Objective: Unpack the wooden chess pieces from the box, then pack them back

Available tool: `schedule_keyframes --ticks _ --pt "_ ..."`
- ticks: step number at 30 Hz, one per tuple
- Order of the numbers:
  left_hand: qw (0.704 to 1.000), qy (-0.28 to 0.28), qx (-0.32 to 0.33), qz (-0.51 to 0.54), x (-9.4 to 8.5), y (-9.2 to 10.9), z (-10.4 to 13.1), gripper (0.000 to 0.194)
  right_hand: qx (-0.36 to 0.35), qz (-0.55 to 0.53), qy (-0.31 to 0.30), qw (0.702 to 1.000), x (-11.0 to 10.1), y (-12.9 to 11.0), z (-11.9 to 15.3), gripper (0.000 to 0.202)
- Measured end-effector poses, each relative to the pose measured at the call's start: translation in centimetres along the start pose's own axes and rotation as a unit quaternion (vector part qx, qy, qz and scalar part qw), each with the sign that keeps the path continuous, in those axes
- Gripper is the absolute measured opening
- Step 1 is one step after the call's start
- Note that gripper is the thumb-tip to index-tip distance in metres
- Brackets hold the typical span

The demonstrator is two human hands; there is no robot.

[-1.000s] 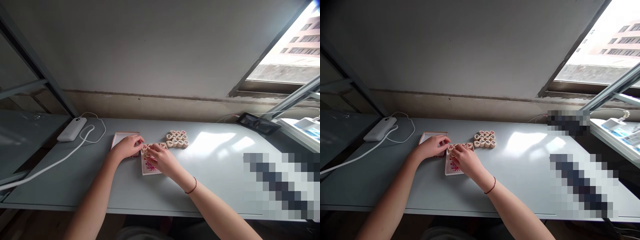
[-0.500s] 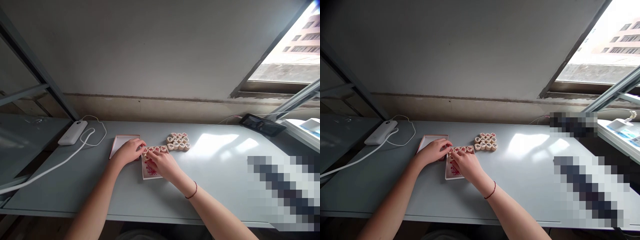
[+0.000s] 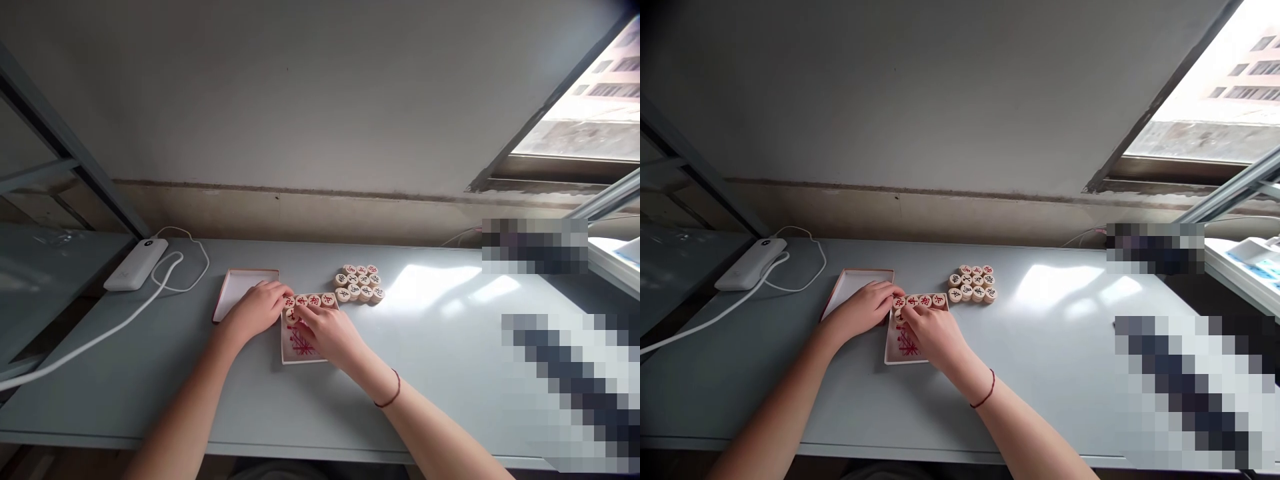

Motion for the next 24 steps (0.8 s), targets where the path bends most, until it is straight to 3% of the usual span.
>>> schedule_keyframes --ticks 6,10,13,17,20,24 --pt "1.000 -0.002 -0.001 0.003 0.0 0.1 0.1 0.034 0.000 -0.020 0.012 1.000 -0.1 -0.1 0.1 0.010" --pt "1.000 -0.018 -0.006 0.006 -0.2 0.3 0.2 0.034 0.008 -0.081 0.050 0.995 -1.6 0.4 0.1 0.012" --pt "1.000 -0.027 -0.005 0.001 -0.3 0.4 0.3 0.035 0.070 -0.111 0.114 0.985 -3.4 2.4 0.1 0.017" --pt "1.000 -0.024 -0.005 0.010 -0.2 0.2 0.3 0.035 0.214 -0.075 0.184 0.956 -5.4 6.7 -0.2 0.023" --pt "1.000 -0.023 -0.007 0.010 -0.1 0.1 0.3 0.034 0.300 -0.032 0.156 0.941 -5.9 9.5 -1.4 0.030" --pt "0.999 -0.028 -0.014 0.008 0.0 0.2 0.3 0.034 0.364 0.019 0.044 0.930 -5.8 11.4 -3.6 0.034"
Point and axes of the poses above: each hand's wrist, its own z-axis away from the middle knuckle, its own x-axis out of the palm, y = z × x, the point moved 3 cm from there along -z, towards the middle knuckle, and after that the axes turned 10 degrees about -z, right-handed, at the moved point
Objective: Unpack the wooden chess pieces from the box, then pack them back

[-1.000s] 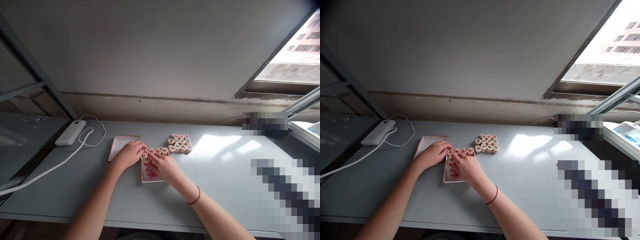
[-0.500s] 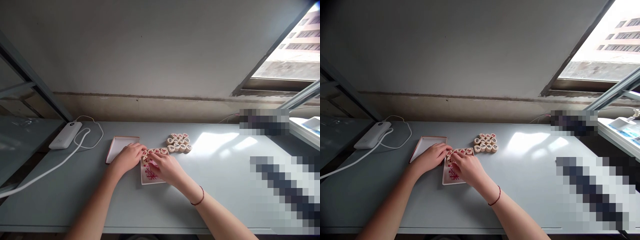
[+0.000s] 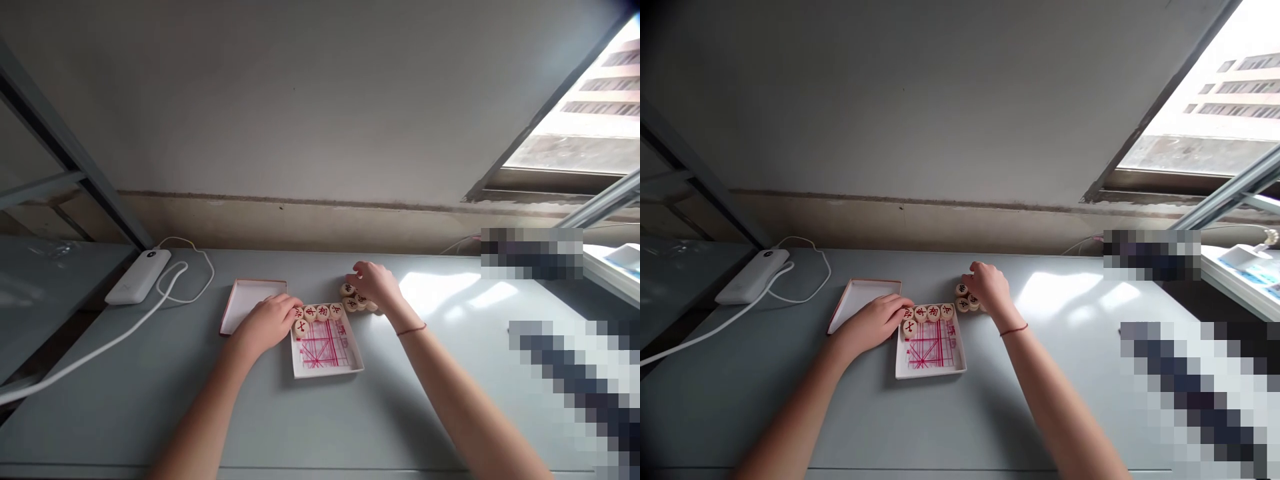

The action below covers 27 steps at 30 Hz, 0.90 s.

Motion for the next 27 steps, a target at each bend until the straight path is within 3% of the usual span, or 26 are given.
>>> schedule_keyframes --ticks 5,11,16,22,27 --pt "1.000 0.009 0.005 0.000 0.2 -0.2 -0.1 0.033 -0.021 0.064 -0.041 0.997 0.2 -0.7 -1.5 0.027" --pt "0.994 0.102 0.014 -0.043 0.3 -0.3 -0.4 0.031 -0.056 0.081 -0.049 0.994 0.2 -0.5 -1.4 0.028" --pt "0.994 0.100 0.023 -0.036 0.6 -0.1 -0.5 0.028 -0.063 0.092 -0.060 0.992 0.1 -0.3 -0.9 0.027" --pt "0.989 0.140 0.009 -0.054 1.0 -0.5 -0.6 0.023 -0.068 0.105 -0.070 0.990 -0.2 -0.7 -0.8 0.025" --pt "0.992 0.120 0.013 -0.047 1.3 -0.4 -0.7 0.023 -0.071 0.104 -0.079 0.989 -0.6 -0.9 -0.5 0.030"
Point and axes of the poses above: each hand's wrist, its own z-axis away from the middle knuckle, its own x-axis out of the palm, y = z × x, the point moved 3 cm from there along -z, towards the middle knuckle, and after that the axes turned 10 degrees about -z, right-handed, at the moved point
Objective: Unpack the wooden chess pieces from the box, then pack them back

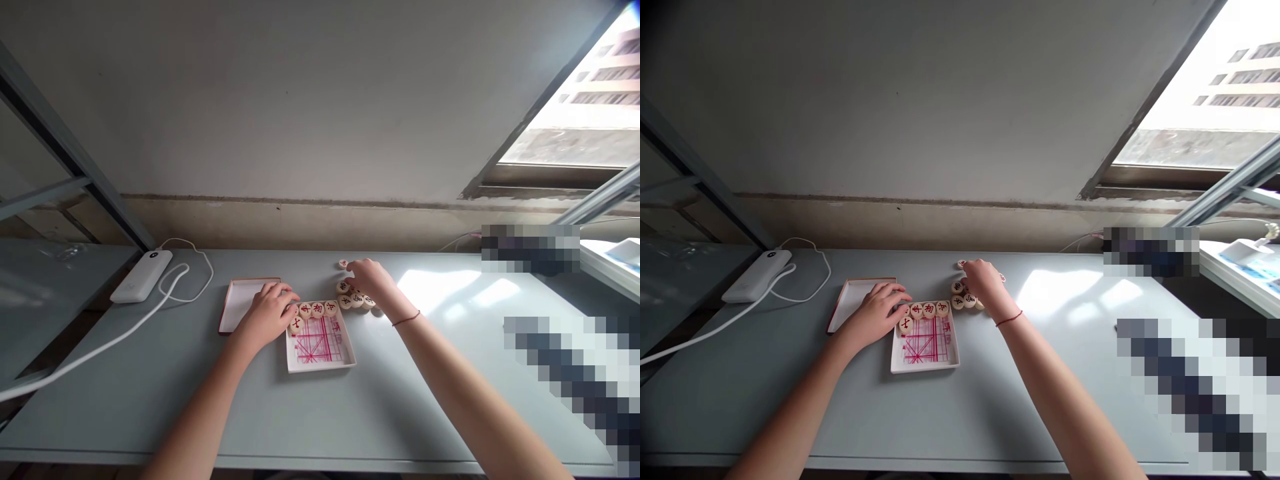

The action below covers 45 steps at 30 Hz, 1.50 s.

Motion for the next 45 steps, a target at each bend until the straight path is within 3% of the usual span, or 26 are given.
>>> schedule_keyframes --ticks 6,12,15,17,21,25,29,32,36,37,39,41,43,45 --pt "1.000 -0.018 -0.004 0.008 -0.2 0.1 -0.1 0.022 -0.013 -0.033 0.034 0.999 -0.6 -0.1 -0.8 0.036" --pt "1.000 -0.006 -0.003 0.006 -0.2 -0.4 -0.1 0.023 -0.041 -0.071 0.047 0.995 -0.7 -0.7 -2.6 0.021" --pt "1.000 0.002 0.003 0.008 -0.4 -0.4 -0.1 0.026 -0.082 -0.108 0.079 0.988 -1.2 -2.1 0.2 0.025" --pt "1.000 -0.011 0.014 0.013 -0.7 -0.1 -0.1 0.028 -0.171 -0.196 0.086 0.962 -0.9 -3.5 3.5 0.029" --pt "0.997 -0.067 0.024 0.041 -1.4 0.8 0.1 0.032 -0.261 -0.215 0.059 0.939 2.3 -5.4 9.3 0.009" --pt "0.993 -0.096 0.033 0.059 -1.7 1.5 0.4 0.038 -0.304 -0.135 0.095 0.938 5.3 -6.3 10.9 0.017" --pt "0.991 -0.117 0.046 0.042 -1.1 1.9 0.5 0.042 -0.314 -0.156 0.118 0.929 5.2 -6.5 10.7 0.018" --pt "0.991 -0.124 0.054 0.016 -0.3 2.2 0.5 0.053 -0.276 -0.223 0.141 0.924 3.1 -4.4 9.4 0.017" --pt "0.991 -0.125 0.051 -0.013 0.6 2.7 0.4 0.065 -0.122 -0.243 0.201 0.941 -0.6 2.7 5.5 0.026" --pt "0.991 -0.121 0.049 -0.019 0.8 2.8 0.4 0.063 -0.090 -0.223 0.193 0.951 -1.3 4.5 4.5 0.031" --pt "0.993 -0.108 0.047 -0.029 1.1 2.8 0.3 0.058 -0.059 -0.190 0.130 0.971 -1.9 7.5 2.8 0.043" --pt "0.994 -0.096 0.048 -0.034 1.3 2.8 0.3 0.055 -0.064 -0.184 0.051 0.980 -1.9 8.9 1.8 0.053" --pt "0.994 -0.091 0.051 -0.033 1.5 2.7 0.3 0.054 -0.068 -0.177 -0.004 0.982 -1.5 9.1 1.5 0.057" --pt "0.994 -0.092 0.053 -0.030 1.5 2.7 0.3 0.054 -0.050 -0.169 -0.023 0.984 -1.1 8.7 1.7 0.055"
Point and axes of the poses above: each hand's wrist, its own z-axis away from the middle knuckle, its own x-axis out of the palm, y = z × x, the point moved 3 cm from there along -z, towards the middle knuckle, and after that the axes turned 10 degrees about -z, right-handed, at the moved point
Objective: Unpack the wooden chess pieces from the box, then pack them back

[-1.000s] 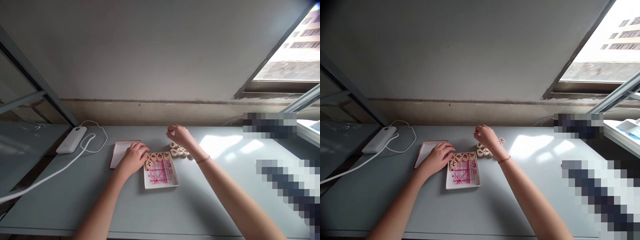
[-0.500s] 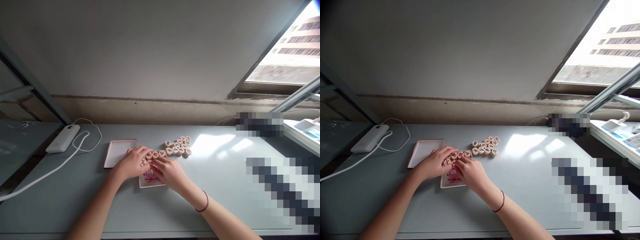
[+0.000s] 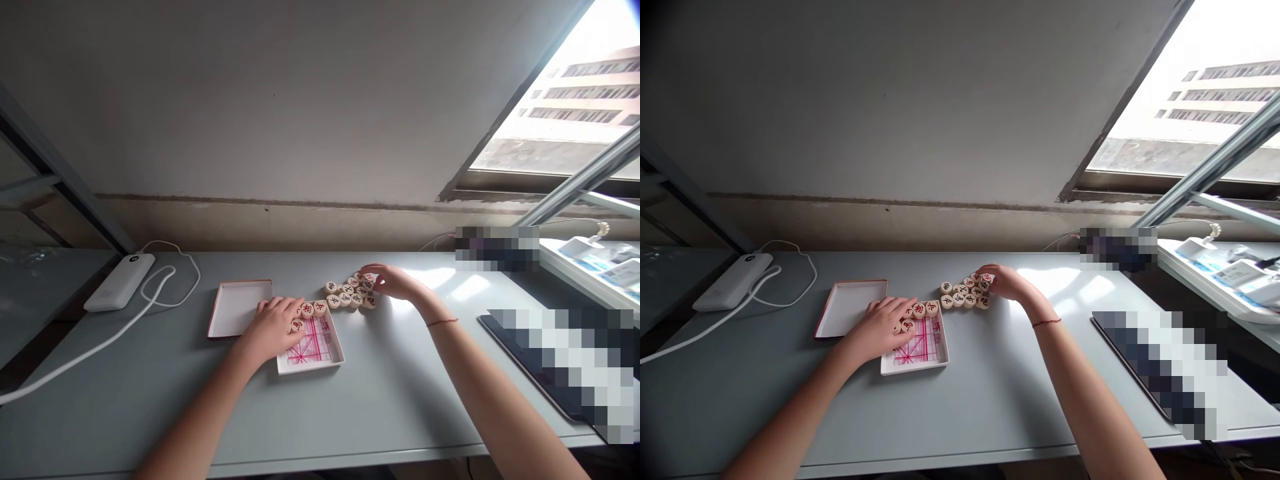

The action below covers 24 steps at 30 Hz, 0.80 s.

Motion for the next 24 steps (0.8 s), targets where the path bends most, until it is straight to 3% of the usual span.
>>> schedule_keyframes --ticks 4,10,14,17,24 --pt "1.000 -0.006 -0.003 0.004 -0.1 0.0 0.0 0.055 0.039 0.000 0.022 0.999 0.5 -0.1 0.5 0.052" --pt "1.000 -0.017 -0.003 0.001 -0.1 0.0 0.0 0.056 -0.004 -0.001 0.074 0.997 -0.2 -1.0 0.6 0.043" --pt "1.000 -0.020 -0.003 0.001 -0.2 -0.1 0.0 0.055 -0.037 -0.018 0.003 0.999 0.2 -3.1 0.2 0.042" --pt "1.000 -0.022 -0.002 0.005 -0.2 -0.1 0.0 0.056 -0.012 -0.015 -0.044 0.999 0.7 -4.0 -0.2 0.044" --pt "1.000 -0.026 0.003 0.017 -0.2 -0.1 0.1 0.058 -0.003 0.028 -0.032 0.999 0.8 -4.6 -0.8 0.039"
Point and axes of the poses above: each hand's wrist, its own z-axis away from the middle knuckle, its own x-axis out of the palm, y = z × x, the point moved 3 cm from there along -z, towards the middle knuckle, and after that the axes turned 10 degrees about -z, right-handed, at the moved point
